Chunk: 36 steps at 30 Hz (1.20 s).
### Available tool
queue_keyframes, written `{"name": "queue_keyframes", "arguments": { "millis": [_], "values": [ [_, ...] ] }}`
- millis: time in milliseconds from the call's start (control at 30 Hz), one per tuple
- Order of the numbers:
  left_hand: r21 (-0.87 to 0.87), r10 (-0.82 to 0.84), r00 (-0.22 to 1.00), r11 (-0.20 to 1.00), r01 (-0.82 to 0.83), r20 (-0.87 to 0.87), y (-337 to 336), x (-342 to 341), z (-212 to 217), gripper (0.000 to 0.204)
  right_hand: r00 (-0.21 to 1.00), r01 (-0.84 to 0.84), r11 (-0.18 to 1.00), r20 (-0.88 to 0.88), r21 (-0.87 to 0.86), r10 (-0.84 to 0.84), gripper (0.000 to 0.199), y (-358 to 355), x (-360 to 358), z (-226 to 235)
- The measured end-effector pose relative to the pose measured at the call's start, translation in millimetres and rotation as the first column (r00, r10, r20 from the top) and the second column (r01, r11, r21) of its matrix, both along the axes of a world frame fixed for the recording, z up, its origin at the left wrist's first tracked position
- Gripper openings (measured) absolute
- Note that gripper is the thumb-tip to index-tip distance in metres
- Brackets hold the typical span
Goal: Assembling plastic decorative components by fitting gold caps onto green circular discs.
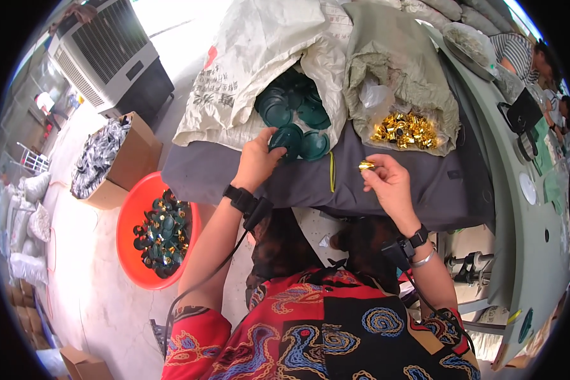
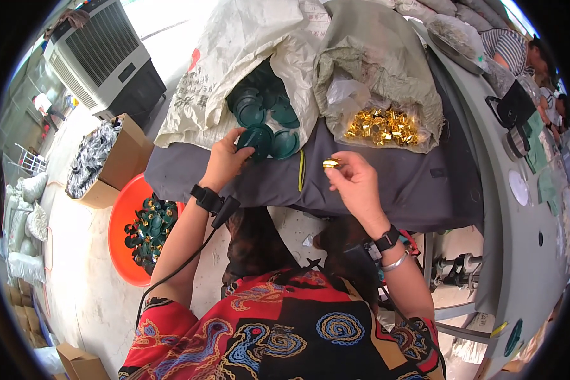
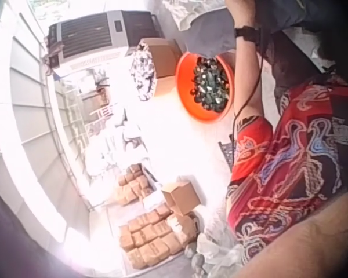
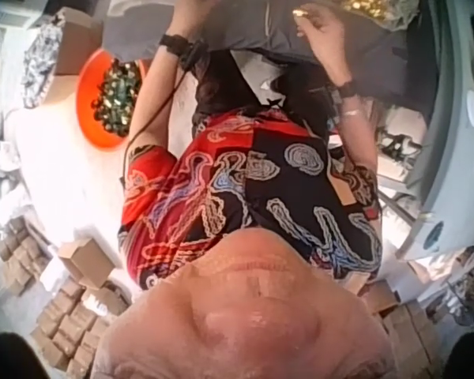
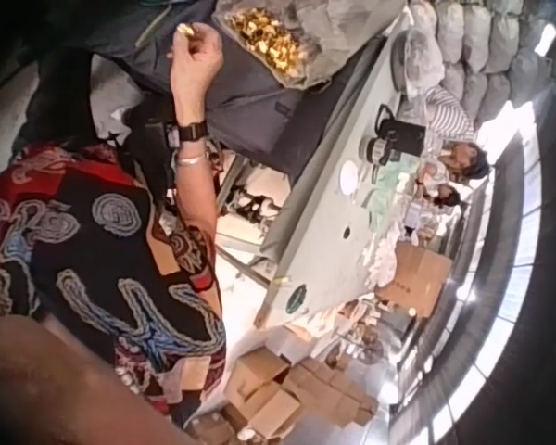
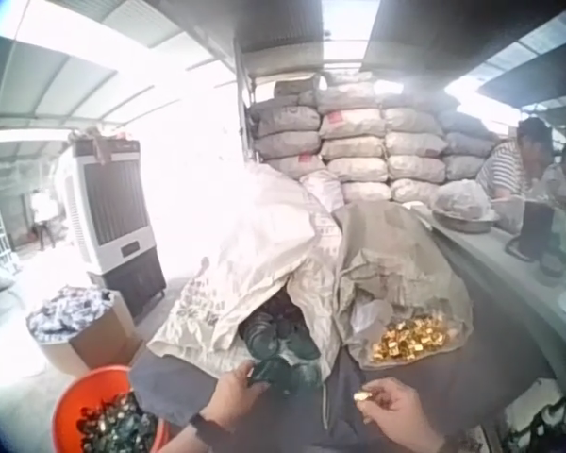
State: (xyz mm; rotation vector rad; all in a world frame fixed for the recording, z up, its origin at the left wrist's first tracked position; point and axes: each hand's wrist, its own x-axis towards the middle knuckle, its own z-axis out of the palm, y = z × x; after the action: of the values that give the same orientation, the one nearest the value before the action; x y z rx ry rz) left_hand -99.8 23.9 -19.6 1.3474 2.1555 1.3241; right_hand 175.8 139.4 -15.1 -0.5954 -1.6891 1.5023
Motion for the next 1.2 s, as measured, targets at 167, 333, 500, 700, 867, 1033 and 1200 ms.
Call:
{"name": "queue_keyframes", "arguments": {
  "millis": [167,333,500,700,867,1033,1200],
  "values": [
    [0.183,-0.102,0.812,0.983,-0.006,0.575,-12,12,17,0.051,0.992,-0.124,0.992,0.000,0.000,0.124,0.022,-10,-17,0],
    [0.110,-0.135,0.784,0.990,0.085,0.606,-25,28,41,0.038,0.983,-0.180,0.977,-0.049,-0.111,0.176,0.023,-26,-21,11],
    [0.223,-0.331,0.631,0.943,0.247,0.702,-39,85,51,0.023,0.964,-0.260,0.952,-0.017,0.161,0.267,0.027,-42,-18,27],
    [0.198,-0.322,0.687,0.946,0.256,0.651,-44,112,59,0.019,0.959,-0.276,0.933,0.007,0.229,0.282,0.027,-48,-8,32],
    [0.207,-0.324,0.831,0.944,0.256,0.451,-47,123,56,0.021,0.965,-0.256,0.930,0.018,0.264,0.260,0.027,-49,-4,36],
    [0.260,-0.332,0.911,0.927,0.269,0.244,-46,127,51,0.017,0.981,-0.182,0.723,0.175,0.666,0.086,0.032,-48,-3,43],
    [0.249,-0.282,0.952,0.937,0.247,0.119,-44,129,46,0.012,0.973,-0.193,0.600,0.231,0.776,0.015,0.035,-49,-3,46]
  ]
}}
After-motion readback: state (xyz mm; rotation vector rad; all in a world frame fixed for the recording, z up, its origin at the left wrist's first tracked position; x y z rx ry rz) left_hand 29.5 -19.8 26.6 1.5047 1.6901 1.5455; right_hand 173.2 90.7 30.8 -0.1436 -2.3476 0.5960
